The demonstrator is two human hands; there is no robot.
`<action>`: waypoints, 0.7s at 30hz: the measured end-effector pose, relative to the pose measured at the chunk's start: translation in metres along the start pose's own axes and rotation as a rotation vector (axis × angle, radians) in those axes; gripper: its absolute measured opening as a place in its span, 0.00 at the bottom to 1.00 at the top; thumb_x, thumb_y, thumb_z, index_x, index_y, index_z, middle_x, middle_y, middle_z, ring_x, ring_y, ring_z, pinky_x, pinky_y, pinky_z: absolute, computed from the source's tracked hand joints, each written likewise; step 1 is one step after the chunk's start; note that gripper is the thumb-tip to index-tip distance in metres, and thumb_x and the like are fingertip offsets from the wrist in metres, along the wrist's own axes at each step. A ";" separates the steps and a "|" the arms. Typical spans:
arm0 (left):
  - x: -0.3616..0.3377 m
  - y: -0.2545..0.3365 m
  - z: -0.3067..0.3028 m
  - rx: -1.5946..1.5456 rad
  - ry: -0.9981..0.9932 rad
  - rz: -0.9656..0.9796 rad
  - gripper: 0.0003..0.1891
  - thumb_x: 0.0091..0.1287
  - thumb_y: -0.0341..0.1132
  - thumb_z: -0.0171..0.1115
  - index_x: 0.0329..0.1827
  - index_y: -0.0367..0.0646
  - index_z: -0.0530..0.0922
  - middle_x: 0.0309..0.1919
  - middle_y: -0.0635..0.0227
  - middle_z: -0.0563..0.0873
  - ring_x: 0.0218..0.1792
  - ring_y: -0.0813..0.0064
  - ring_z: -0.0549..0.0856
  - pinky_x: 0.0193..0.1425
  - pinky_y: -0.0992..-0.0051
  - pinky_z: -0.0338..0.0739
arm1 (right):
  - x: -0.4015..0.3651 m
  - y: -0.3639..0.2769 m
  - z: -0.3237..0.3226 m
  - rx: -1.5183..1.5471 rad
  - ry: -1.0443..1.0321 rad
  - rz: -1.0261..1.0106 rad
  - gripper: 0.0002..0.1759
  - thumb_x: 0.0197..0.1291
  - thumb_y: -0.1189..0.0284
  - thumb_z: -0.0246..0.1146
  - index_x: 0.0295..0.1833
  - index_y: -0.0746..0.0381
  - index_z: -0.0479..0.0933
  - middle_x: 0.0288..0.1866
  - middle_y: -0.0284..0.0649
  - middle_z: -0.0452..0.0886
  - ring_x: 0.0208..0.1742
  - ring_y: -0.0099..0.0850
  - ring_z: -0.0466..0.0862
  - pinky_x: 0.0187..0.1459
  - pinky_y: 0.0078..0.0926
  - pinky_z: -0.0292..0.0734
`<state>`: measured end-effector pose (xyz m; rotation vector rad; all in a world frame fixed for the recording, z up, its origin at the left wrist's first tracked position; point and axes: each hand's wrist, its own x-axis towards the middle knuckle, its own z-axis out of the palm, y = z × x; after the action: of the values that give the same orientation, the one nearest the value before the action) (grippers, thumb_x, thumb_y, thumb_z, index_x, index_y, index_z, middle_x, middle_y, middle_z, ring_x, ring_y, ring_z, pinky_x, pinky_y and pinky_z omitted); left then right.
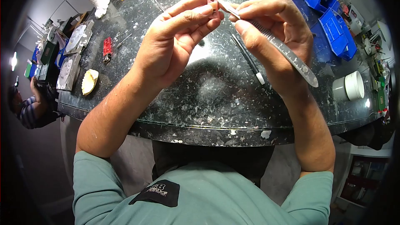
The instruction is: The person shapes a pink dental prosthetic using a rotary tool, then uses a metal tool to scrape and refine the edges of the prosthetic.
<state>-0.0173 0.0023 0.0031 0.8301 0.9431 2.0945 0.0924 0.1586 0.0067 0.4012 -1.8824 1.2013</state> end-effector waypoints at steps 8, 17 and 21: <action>0.001 0.001 -0.002 0.054 -0.042 0.007 0.25 0.68 0.27 0.56 0.67 0.27 0.64 0.62 0.52 0.75 0.61 0.66 0.78 0.71 0.67 0.68 | 0.002 -0.021 -0.001 -0.005 -0.041 0.129 0.09 0.55 0.84 0.62 0.43 0.66 0.76 0.44 0.42 0.80 0.49 0.27 0.83 0.55 0.25 0.78; 0.003 -0.002 -0.003 0.110 -0.026 0.080 0.19 0.65 0.30 0.64 0.58 0.32 0.77 0.53 0.57 0.83 0.55 0.71 0.82 0.67 0.68 0.71 | 0.001 -0.017 -0.004 0.039 -0.050 0.148 0.07 0.56 0.83 0.62 0.41 0.66 0.77 0.44 0.42 0.82 0.48 0.27 0.84 0.55 0.25 0.77; 0.002 -0.004 -0.002 0.170 -0.018 0.140 0.19 0.64 0.28 0.64 0.58 0.33 0.77 0.52 0.57 0.83 0.54 0.72 0.82 0.66 0.70 0.72 | 0.001 -0.016 -0.005 0.166 -0.077 0.182 0.06 0.57 0.81 0.62 0.42 0.67 0.77 0.44 0.44 0.83 0.48 0.28 0.84 0.56 0.25 0.77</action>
<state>-0.0189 0.0050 -0.0002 1.0271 1.0928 2.1421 0.1051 0.1551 0.0178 0.3765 -1.9231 1.4893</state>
